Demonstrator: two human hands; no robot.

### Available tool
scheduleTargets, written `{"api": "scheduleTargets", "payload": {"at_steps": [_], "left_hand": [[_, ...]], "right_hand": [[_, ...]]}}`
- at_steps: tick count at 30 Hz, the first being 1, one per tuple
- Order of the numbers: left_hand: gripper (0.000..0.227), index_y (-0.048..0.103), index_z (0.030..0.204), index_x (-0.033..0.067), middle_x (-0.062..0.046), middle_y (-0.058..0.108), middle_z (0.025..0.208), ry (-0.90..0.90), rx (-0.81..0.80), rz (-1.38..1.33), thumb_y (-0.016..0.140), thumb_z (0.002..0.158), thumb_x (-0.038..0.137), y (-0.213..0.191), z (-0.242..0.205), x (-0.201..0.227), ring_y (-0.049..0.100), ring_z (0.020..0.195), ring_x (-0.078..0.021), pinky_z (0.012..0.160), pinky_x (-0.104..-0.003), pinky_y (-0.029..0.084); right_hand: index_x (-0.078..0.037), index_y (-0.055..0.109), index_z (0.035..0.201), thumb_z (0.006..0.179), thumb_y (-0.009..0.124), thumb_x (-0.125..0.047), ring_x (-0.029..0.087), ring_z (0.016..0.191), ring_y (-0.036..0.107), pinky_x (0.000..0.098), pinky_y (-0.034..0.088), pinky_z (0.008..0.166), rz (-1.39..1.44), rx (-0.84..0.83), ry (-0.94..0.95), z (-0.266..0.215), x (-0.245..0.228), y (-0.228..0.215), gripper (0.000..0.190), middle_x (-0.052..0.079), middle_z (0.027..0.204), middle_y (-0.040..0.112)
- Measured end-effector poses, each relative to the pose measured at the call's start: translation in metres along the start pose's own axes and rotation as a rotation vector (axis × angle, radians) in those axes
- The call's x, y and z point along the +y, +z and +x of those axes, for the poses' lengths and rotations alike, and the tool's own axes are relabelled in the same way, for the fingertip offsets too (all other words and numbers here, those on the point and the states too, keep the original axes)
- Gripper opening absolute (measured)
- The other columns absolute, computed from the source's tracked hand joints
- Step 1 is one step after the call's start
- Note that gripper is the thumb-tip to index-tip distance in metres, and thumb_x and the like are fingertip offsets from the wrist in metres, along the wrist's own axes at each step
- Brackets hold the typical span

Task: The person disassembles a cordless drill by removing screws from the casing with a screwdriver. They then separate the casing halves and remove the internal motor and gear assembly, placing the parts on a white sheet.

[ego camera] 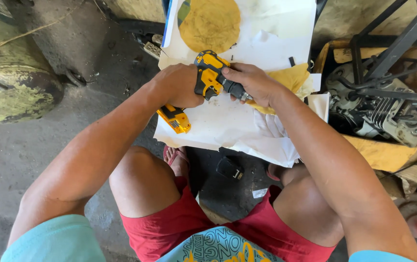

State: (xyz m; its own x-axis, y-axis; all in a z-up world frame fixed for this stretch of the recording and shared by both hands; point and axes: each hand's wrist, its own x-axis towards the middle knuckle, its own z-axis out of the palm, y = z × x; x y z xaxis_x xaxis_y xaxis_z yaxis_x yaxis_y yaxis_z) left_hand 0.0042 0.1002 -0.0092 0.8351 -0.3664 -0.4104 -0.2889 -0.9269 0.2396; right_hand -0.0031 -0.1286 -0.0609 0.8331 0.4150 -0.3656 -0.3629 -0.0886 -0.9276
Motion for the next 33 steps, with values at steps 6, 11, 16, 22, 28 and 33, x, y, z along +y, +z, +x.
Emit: {"api": "scheduleTargets", "payload": {"at_steps": [6,11,16,22,28,33], "left_hand": [[0.063,0.07,0.108,0.0025,-0.02,0.072,0.093,0.034,-0.02,0.002,0.079,0.07,0.052,-0.022,-0.006,-0.005,0.073,0.096,-0.0432,0.08,-0.051,0.056],[0.065,0.068,0.085,-0.0024,-0.024,0.071,0.083,0.151,-0.083,0.218,0.073,0.07,0.061,-0.024,0.01,-0.014,0.066,0.075,-0.0408,0.064,-0.051,0.048],[0.052,0.068,0.1,0.0082,-0.01,0.071,0.089,0.028,-0.026,0.147,0.078,0.07,0.05,-0.024,-0.011,0.007,0.068,0.079,-0.0323,0.066,-0.045,0.055],[0.053,0.07,0.094,0.0046,-0.013,0.069,0.08,0.061,-0.034,0.217,0.076,0.074,0.053,-0.021,-0.005,0.004,0.066,0.069,-0.0333,0.058,-0.044,0.052],[0.058,0.075,0.097,0.0023,-0.021,0.073,0.089,0.085,-0.002,0.23,0.078,0.071,0.054,-0.025,0.001,-0.006,0.071,0.082,-0.043,0.064,-0.053,0.056],[0.051,0.074,0.097,0.0051,-0.012,0.067,0.077,0.105,0.015,0.182,0.081,0.075,0.051,-0.021,0.001,-0.005,0.064,0.064,-0.0321,0.054,-0.045,0.052]], "right_hand": [[-0.006,0.057,0.132,0.098,0.062,-0.055,0.023,0.058,0.068,0.0267,0.047,0.037,-0.058,0.036,0.041,-0.007,-0.027,0.005,0.06,0.02,0.081,0.07],[-0.007,0.062,0.132,0.1,0.051,-0.041,0.019,0.067,0.066,0.0267,0.04,0.046,-0.121,0.073,0.278,-0.02,-0.059,0.016,0.048,0.015,0.094,0.075],[-0.012,0.056,0.135,0.089,0.058,-0.055,0.021,0.071,0.07,0.0292,0.052,0.051,-0.053,-0.005,0.283,-0.013,-0.046,0.019,0.063,0.014,0.112,0.073],[-0.014,0.06,0.125,0.092,0.057,-0.054,0.015,0.057,0.056,0.0248,0.034,0.039,-0.014,-0.016,0.203,-0.007,-0.033,0.019,0.052,0.012,0.089,0.066],[-0.008,0.061,0.126,0.096,0.061,-0.044,0.014,0.055,0.057,0.023,0.037,0.038,-0.067,0.032,0.24,-0.008,-0.049,0.022,0.048,0.013,0.085,0.069],[-0.01,0.057,0.124,0.097,0.058,-0.046,0.015,0.056,0.055,0.0242,0.035,0.039,-0.041,-0.015,0.204,-0.002,-0.033,0.017,0.044,0.015,0.086,0.065]]}}
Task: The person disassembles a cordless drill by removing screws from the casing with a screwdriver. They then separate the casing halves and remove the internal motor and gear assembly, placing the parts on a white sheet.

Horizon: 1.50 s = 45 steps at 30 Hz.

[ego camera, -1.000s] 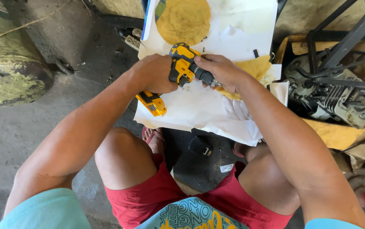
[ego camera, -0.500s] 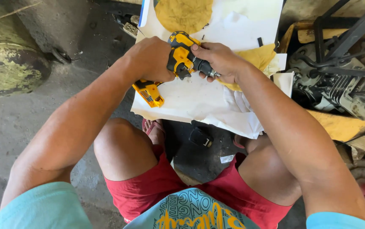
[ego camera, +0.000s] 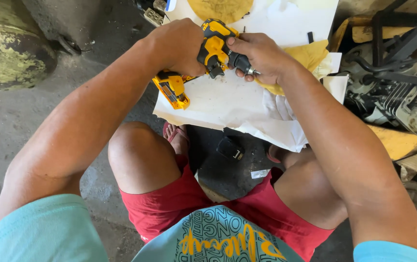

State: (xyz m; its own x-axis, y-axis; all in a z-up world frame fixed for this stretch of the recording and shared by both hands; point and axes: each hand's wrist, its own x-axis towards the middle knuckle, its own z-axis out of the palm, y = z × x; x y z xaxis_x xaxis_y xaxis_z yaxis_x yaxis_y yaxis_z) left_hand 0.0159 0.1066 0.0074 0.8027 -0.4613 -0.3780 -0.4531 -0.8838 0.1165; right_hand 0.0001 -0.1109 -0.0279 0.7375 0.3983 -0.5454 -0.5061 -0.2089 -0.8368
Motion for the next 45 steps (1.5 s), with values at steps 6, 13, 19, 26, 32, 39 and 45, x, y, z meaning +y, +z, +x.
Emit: {"api": "scheduleTargets", "payload": {"at_steps": [6,13,19,26,32,39,45], "left_hand": [[0.046,0.069,0.089,0.0015,-0.013,0.066,0.078,0.013,-0.037,0.113,0.076,0.081,0.047,0.005,-0.005,0.012,0.065,0.068,-0.032,0.054,-0.043,0.054],[0.02,0.074,0.096,0.0098,-0.006,0.07,0.081,-0.064,-0.064,0.269,0.068,0.092,0.028,0.021,-0.002,0.041,0.066,0.071,-0.0237,0.055,-0.038,0.057],[0.019,0.076,0.1,0.0056,-0.011,0.071,0.089,-0.091,-0.056,0.208,0.061,0.092,0.014,0.023,-0.002,0.036,0.071,0.079,-0.0325,0.059,-0.045,0.062],[0.019,0.076,0.097,0.004,-0.013,0.07,0.091,-0.105,-0.075,0.191,0.07,0.089,0.019,0.01,-0.006,0.033,0.071,0.081,-0.0326,0.061,-0.043,0.061],[0.025,0.074,0.099,0.0093,-0.01,0.072,0.087,-0.178,0.004,0.099,0.075,0.087,0.031,0.016,-0.011,0.035,0.068,0.078,-0.0298,0.061,-0.041,0.058],[0.009,0.071,0.093,0.0074,-0.008,0.066,0.084,-0.168,-0.04,0.051,0.068,0.086,0.012,0.024,-0.01,0.027,0.068,0.075,-0.0281,0.056,-0.037,0.057],[0.016,0.073,0.095,0.0052,-0.011,0.071,0.087,-0.199,-0.053,0.043,0.068,0.087,0.017,0.016,-0.013,0.035,0.071,0.08,-0.0329,0.061,-0.044,0.061]], "right_hand": [[-0.011,0.057,0.12,0.099,0.057,-0.045,0.016,0.056,0.054,0.0247,0.032,0.04,-0.008,0.023,-0.028,-0.003,0.007,0.004,0.04,0.015,0.087,0.064],[-0.012,0.057,0.114,0.101,0.057,-0.041,0.014,0.051,0.052,0.0233,0.03,0.037,0.018,0.037,-0.069,0.002,0.016,0.005,0.031,0.013,0.081,0.063],[-0.008,0.054,0.12,0.101,0.057,-0.037,0.015,0.052,0.054,0.0237,0.033,0.035,0.001,0.033,-0.1,-0.002,0.016,0.007,0.034,0.018,0.087,0.064],[-0.005,0.051,0.142,0.102,0.059,-0.034,0.012,0.057,0.057,0.0218,0.039,0.038,-0.046,0.051,-0.109,-0.007,0.012,0.01,0.05,0.014,0.091,0.069],[-0.009,0.04,0.133,0.101,0.059,-0.038,0.016,0.061,0.057,0.0273,0.038,0.042,-0.173,0.113,-0.074,-0.012,0.008,0.016,0.047,0.019,0.096,0.069],[-0.004,0.046,0.128,0.102,0.056,-0.038,0.016,0.055,0.056,0.0299,0.036,0.038,-0.237,0.115,-0.159,-0.012,0.004,0.022,0.044,0.018,0.09,0.066],[-0.01,0.041,0.119,0.102,0.056,-0.036,0.02,0.057,0.056,0.0305,0.035,0.039,-0.204,0.109,-0.099,-0.016,0.005,0.022,0.035,0.019,0.092,0.068]]}}
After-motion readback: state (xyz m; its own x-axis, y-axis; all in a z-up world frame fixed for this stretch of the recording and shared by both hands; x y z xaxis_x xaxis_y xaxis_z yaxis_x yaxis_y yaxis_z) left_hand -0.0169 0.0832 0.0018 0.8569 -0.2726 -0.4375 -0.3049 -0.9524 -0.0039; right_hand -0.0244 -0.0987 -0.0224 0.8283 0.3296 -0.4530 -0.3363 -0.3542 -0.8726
